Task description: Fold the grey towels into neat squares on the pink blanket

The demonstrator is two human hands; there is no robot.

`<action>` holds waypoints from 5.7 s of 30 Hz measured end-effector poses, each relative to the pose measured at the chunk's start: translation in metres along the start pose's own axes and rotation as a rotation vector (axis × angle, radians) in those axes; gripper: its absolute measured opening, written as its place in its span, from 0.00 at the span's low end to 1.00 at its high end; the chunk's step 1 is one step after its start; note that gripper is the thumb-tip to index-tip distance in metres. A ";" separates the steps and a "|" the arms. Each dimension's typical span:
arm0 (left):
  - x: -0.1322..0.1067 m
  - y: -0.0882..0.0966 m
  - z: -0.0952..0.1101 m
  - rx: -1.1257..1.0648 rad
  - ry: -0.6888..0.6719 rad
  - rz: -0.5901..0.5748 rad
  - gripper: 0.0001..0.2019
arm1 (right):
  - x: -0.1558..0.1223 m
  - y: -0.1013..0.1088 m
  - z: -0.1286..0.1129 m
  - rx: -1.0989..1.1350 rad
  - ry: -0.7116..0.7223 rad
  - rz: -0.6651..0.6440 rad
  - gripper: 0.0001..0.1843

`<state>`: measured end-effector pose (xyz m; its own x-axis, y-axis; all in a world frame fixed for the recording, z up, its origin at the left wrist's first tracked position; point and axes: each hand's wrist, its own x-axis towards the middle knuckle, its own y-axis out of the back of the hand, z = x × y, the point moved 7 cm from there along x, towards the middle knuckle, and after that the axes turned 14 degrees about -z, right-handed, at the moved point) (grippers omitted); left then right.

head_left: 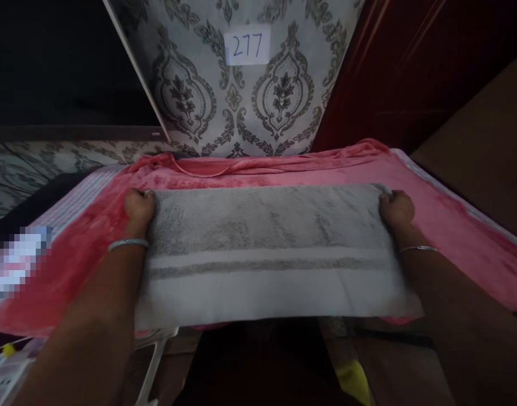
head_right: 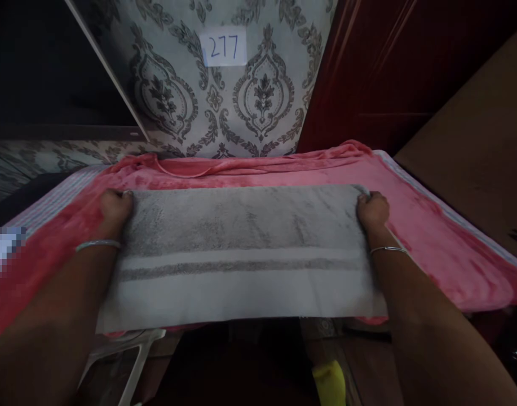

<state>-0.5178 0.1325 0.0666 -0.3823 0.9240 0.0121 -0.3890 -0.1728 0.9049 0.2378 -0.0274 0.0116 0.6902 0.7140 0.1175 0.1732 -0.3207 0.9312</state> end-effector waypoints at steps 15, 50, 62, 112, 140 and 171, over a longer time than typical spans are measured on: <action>-0.037 -0.055 0.071 0.364 -0.689 -0.171 0.27 | -0.070 -0.039 -0.145 -0.061 0.628 -0.177 0.26; -0.017 -0.027 0.078 0.299 -0.609 -0.088 0.16 | -0.031 -0.032 -0.174 -0.057 0.554 -0.138 0.21; -0.003 -0.066 0.080 0.447 -0.596 -0.135 0.17 | -0.031 -0.066 -0.175 -0.089 0.535 -0.154 0.20; -0.159 0.008 -0.084 0.163 -0.390 -0.122 0.29 | -0.245 0.015 0.035 -0.046 0.599 -0.072 0.30; -0.289 -0.051 0.004 0.116 -1.092 -0.237 0.24 | -0.279 0.019 0.018 0.182 0.612 -0.010 0.24; -0.208 -0.001 -0.065 0.111 -0.646 -0.061 0.23 | -0.245 0.044 0.048 0.233 0.577 0.119 0.23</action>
<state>-0.4925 -0.0820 0.0350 0.2313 0.9559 0.1810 -0.2924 -0.1091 0.9500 0.1103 -0.2465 0.0068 0.2351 0.8651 0.4431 0.3120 -0.4989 0.8085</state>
